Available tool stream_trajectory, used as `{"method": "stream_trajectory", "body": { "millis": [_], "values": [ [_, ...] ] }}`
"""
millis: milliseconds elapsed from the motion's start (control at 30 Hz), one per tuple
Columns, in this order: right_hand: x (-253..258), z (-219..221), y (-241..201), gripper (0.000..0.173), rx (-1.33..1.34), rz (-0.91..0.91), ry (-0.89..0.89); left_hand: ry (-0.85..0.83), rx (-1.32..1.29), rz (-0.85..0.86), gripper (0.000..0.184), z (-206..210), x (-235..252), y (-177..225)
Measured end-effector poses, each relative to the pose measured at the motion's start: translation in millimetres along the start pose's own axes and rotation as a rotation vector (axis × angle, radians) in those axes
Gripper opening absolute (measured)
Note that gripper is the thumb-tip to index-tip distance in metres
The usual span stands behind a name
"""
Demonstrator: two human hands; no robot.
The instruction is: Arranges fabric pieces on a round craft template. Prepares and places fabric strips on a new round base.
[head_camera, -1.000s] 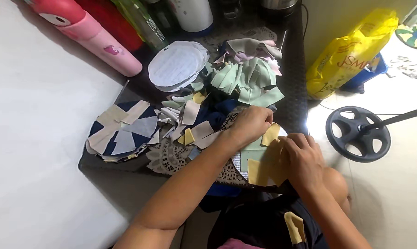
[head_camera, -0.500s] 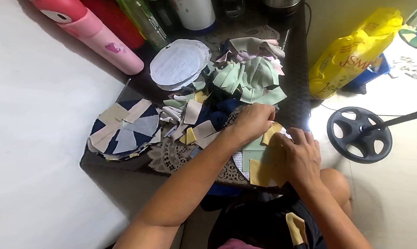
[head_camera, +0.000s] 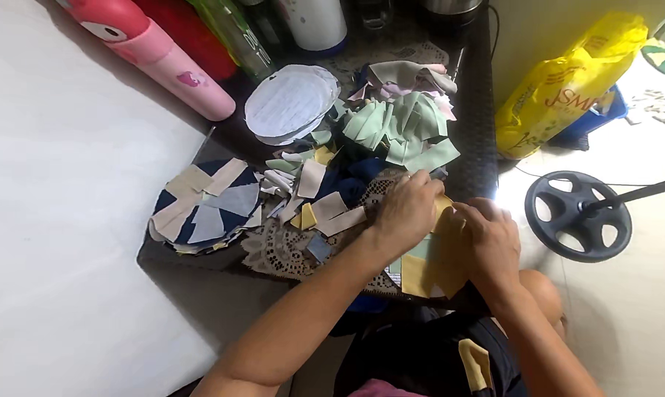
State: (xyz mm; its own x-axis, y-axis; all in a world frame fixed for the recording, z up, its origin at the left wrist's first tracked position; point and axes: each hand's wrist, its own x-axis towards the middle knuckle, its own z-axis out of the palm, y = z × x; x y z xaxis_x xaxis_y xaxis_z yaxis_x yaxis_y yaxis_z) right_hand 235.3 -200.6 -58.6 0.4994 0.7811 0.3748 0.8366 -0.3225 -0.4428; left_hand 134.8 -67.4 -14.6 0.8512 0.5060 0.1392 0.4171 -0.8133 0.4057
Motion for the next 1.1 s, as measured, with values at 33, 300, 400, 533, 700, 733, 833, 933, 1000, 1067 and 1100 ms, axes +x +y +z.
{"method": "stream_trajectory", "body": {
  "millis": [33,300,400,533,700,733,833,933,1000,1067,1100],
  "values": [
    [-0.1,-0.8,2.0,0.028,0.012,0.006,0.009,-0.01,-0.002,-0.011,0.024,2.8,-4.5,1.1],
    [9.0,-2.8,3.9,0.028,-0.078,0.002,-0.109,-0.093,-0.013,-0.078,0.031,4.3,-8.6,1.5],
    [10.9,-3.8,5.5,0.029,-0.027,0.027,-0.104,-0.116,-0.058,-0.098,0.031,1.0,-8.3,0.2],
    [9.4,-4.8,8.2,0.034,0.065,0.043,-0.015,-0.001,-0.035,-0.095,0.031,3.4,-17.0,2.3],
    [6.8,-8.3,8.1,0.035,0.186,0.104,0.033,-0.007,0.089,-0.105,0.059,26.5,-44.6,25.7],
    [5.1,-8.3,9.0,0.037,0.207,0.11,0.053,-0.022,0.105,-0.078,0.064,32.5,-47.3,27.1],
    [-2.3,-11.7,14.4,0.039,0.244,0.105,0.109,-0.254,0.111,-0.03,0.074,31.1,-44.4,23.9],
    [-9.4,-19.2,19.7,0.039,0.262,0.102,0.148,-0.39,0.074,0.163,0.074,25.7,-38.6,6.4],
    [-12.7,-23.0,20.5,0.039,0.271,0.082,0.167,-0.391,0.023,0.349,0.073,27.9,-34.4,-9.5],
    [-14.3,-23.7,17.0,0.038,0.293,0.05,0.195,-0.392,-0.021,0.45,0.074,28.2,-30.1,-17.9],
    [-14.6,-23.3,13.3,0.039,0.312,0.034,0.207,-0.384,-0.044,0.457,0.075,27.9,-29.3,-18.5]
  ]
}}
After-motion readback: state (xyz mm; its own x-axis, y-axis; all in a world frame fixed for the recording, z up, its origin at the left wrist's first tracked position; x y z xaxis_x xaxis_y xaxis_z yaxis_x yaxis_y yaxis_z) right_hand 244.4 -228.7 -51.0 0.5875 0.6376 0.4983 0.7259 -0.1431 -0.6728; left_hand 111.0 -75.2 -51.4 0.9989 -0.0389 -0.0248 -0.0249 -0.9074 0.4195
